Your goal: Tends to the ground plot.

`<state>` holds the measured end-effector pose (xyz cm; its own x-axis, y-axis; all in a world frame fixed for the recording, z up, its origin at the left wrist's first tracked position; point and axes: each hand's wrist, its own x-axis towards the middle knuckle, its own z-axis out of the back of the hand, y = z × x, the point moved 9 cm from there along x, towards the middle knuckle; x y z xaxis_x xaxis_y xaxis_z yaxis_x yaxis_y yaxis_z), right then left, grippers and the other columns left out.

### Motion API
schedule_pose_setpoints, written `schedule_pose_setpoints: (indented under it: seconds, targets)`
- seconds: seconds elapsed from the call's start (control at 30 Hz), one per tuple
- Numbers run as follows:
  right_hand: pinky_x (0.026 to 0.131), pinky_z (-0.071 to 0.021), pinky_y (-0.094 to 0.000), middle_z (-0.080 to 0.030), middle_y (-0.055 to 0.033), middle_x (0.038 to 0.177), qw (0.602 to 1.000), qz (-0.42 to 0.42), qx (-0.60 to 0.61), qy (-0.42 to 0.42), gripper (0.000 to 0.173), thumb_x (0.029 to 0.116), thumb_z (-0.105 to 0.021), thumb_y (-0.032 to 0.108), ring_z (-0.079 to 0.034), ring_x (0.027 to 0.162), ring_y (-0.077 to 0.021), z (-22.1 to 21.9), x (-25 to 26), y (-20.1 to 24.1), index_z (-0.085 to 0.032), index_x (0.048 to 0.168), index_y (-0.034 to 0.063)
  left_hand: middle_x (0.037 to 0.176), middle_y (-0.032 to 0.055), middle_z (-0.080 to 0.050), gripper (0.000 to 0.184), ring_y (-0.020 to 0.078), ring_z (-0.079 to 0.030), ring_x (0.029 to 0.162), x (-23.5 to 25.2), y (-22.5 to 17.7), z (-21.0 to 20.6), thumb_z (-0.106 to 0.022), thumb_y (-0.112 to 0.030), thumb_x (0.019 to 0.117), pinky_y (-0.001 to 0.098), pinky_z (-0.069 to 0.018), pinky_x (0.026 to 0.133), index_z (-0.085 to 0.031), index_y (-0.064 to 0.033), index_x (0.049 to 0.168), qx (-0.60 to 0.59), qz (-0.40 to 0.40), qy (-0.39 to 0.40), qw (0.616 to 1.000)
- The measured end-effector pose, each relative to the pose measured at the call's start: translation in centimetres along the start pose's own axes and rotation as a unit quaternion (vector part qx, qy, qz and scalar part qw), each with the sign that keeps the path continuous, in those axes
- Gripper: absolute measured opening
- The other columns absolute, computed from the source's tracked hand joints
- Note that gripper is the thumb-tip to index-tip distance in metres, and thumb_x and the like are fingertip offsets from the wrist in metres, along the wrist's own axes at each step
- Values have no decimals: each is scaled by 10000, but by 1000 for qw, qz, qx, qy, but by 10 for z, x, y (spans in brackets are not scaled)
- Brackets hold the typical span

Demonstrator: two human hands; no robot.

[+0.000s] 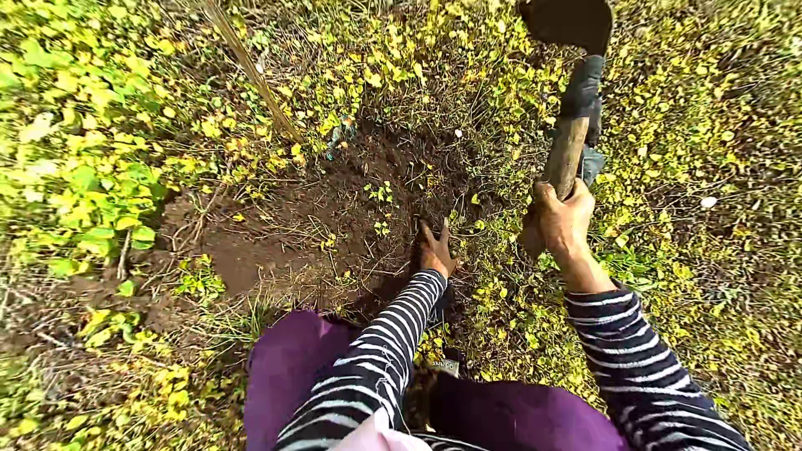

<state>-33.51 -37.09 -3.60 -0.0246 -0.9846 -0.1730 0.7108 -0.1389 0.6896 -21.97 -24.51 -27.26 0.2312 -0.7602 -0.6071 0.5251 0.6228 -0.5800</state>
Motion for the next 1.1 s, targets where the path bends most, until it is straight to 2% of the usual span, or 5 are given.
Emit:
schedule_pose_setpoints:
  seconds: [0.27,0.53,0.77,0.93,1.1]
  targets:
    - [888,-531,-622,-661,-295,1109,945,-73,-220,229,504,973,-680,282,-675,1015,-438,-120,5,-133,-529,1310,-61,1467,371,-444,638,499,-625,1185,18,-22,82,-692,-179,981,601,-548,973,-412,-60,1543,-57,-10,-30,998]
    - [809,-547,-585,-646,-241,1055,997,-14,-59,40,493,916,-677,196,-667,891,-365,-9,39,3,-526,1328,-30,1604,366,-266,663,475,-402,1450,33,-30,107,-599,-177,1032,527,-406,1173,-301,3,1597,-100,-66,-104,987]
    - [763,-577,-520,-663,-183,966,926,-152,-202,281,400,911,-718,192,-687,825,-299,-75,-57,-156,-572,1218,-19,1701,290,47,1226,572,-5,1542,43,5,75,-917,-263,721,740,-70,1207,-145,-242,1674,156,-60,-90,982]
    - [736,-569,-544,-661,-199,945,975,-134,-126,126,421,890,-715,138,-677,781,-302,21,-54,-116,-578,1250,-33,1555,353,-358,747,530,-468,1348,73,-17,70,-757,-93,884,647,-438,1064,-448,-151,1561,130,-40,-46,990]
    - [732,-571,-452,-639,-149,919,952,-229,-16,201,369,908,-695,112,-655,759,-232,-81,-106,-209,-557,1208,-54,1275,284,-659,570,421,-655,1200,50,-61,71,-486,-421,1082,613,-515,1002,-532,50,1400,7,5,19,1000]
